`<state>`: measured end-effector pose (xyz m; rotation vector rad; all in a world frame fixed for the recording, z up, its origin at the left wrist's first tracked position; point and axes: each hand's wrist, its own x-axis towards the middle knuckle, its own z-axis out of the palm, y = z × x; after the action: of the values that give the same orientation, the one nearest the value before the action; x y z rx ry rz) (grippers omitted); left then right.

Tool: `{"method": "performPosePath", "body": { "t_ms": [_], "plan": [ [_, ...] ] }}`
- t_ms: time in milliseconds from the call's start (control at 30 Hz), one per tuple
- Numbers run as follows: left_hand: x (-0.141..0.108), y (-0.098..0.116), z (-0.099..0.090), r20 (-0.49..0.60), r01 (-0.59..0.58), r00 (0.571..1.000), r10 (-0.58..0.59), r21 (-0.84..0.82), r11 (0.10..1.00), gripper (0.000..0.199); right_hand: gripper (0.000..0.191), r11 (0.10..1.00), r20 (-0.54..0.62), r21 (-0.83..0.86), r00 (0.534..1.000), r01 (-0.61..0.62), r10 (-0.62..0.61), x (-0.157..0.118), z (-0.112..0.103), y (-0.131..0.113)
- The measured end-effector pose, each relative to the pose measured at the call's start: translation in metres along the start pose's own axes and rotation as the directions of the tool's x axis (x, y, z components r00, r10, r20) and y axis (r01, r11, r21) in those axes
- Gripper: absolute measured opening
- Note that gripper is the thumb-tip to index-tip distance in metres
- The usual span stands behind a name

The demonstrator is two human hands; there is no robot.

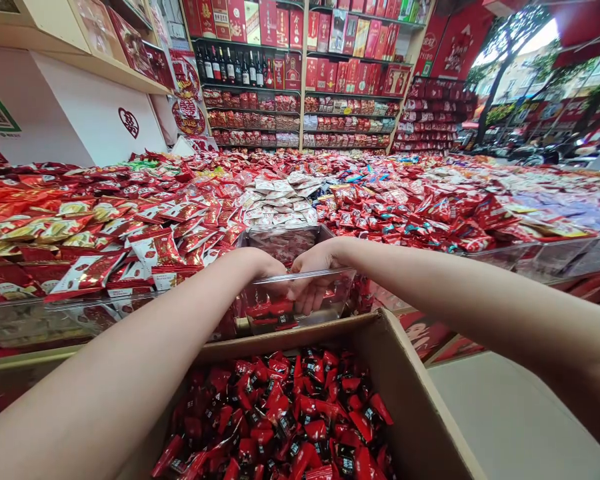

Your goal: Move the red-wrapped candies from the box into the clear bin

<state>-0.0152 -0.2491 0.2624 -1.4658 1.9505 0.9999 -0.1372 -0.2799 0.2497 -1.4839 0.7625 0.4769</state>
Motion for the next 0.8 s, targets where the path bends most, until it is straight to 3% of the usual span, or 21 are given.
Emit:
{"method": "performPosePath", "body": {
  "t_ms": [133, 333, 567, 800],
  "plan": [
    [-0.0016, 0.0014, 0.0004, 0.067, 0.078, 0.995, -0.076, -0.039, 0.996, 0.031, 0.044, 0.999, -0.008, -0.05, 1.0, -0.014, 0.014, 0.0, -0.0007, 0.0009],
    [-0.002, 0.0019, -0.0006, 0.09, 0.094, 0.992, -0.089, -0.046, 0.995, 0.032, 0.043, 0.99, -0.002, -0.116, 0.997, -0.076, 0.076, 0.0055, -0.0027, 0.0045],
    [-0.0044, 0.0043, -0.0013, 0.068, 0.085, 0.994, -0.085, 0.013, 0.996, 0.031, 0.039, 0.989, -0.022, -0.139, 0.999, -0.044, 0.041, 0.0048, -0.0039, 0.0028],
    [-0.0076, 0.006, -0.0024, 0.019, 0.105, 0.994, -0.107, 0.078, 0.991, 0.029, 0.04, 0.976, -0.119, -0.201, 0.991, -0.082, 0.059, 0.0006, 0.0006, 0.0016]
  ]
}}
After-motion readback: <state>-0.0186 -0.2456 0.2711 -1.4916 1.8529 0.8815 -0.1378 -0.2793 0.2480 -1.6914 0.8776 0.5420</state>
